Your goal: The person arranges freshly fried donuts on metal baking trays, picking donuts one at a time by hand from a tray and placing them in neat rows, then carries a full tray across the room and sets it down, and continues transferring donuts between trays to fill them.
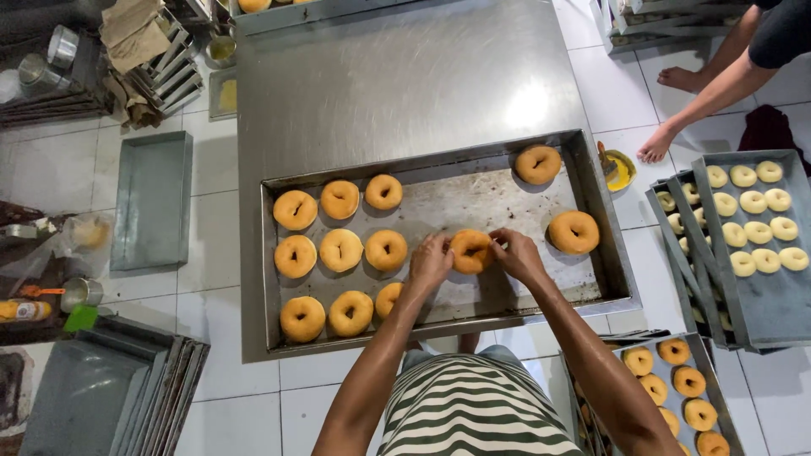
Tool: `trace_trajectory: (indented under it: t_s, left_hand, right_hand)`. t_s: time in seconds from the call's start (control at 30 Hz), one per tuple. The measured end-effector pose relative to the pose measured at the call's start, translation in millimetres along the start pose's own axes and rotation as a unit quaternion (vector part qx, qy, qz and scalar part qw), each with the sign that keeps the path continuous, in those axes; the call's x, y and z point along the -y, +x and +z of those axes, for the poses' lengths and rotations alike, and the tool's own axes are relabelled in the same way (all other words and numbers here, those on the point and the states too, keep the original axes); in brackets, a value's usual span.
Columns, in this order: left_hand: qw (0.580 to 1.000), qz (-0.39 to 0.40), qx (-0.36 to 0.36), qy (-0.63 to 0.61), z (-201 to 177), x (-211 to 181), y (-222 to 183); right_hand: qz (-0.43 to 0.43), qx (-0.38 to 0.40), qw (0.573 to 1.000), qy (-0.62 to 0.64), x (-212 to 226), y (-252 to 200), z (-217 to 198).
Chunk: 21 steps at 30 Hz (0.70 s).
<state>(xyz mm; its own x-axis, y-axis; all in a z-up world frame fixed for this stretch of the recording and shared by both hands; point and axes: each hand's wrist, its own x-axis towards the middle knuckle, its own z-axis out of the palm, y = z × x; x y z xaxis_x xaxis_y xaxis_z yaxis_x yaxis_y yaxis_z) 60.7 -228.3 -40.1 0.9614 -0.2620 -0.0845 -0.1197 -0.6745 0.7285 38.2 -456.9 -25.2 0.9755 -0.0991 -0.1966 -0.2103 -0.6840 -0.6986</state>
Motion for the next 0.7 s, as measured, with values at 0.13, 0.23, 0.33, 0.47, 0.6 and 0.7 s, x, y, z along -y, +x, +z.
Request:
trace_trajectory:
  t_s: [0.13, 0.23, 0.33, 0.47, 0.6, 0.7]
  left_hand:
    - [0.996, 0.005, -0.038, -0.076, -16, -8, -7]
    - [0.988, 0.003, -0.063, -0.138, -29, -16, -14]
    - [0.975, 0.018, -0.105, -0.194, -26, -10, -22]
    - [0.969, -0.024, -0.091, -0.229, -16, 3, -37]
    - [0.972, -0.031, -0.083, -0.216, -8, 12, -54]
    - [0.974, -0.033, -0.061, -0.217, -4, 19, -59]
  right_hand:
    - [0.005, -0.007, 0.997, 0.082, 29, -12, -15]
    - [-0.082, -0.047, 0.987, 0.129, 34, -18, -15]
    - [-0.059, -0.054, 0.981, 0.175, 34, -26, -9]
    - [-0.011, -0.039, 0.983, 0.178, 31, -41, -3]
    - [-0.028, -0.030, 0.981, 0.189, 5, -50, 16]
    - [-0.012, -0.003, 0.989, 0.145, 7, -57, 16]
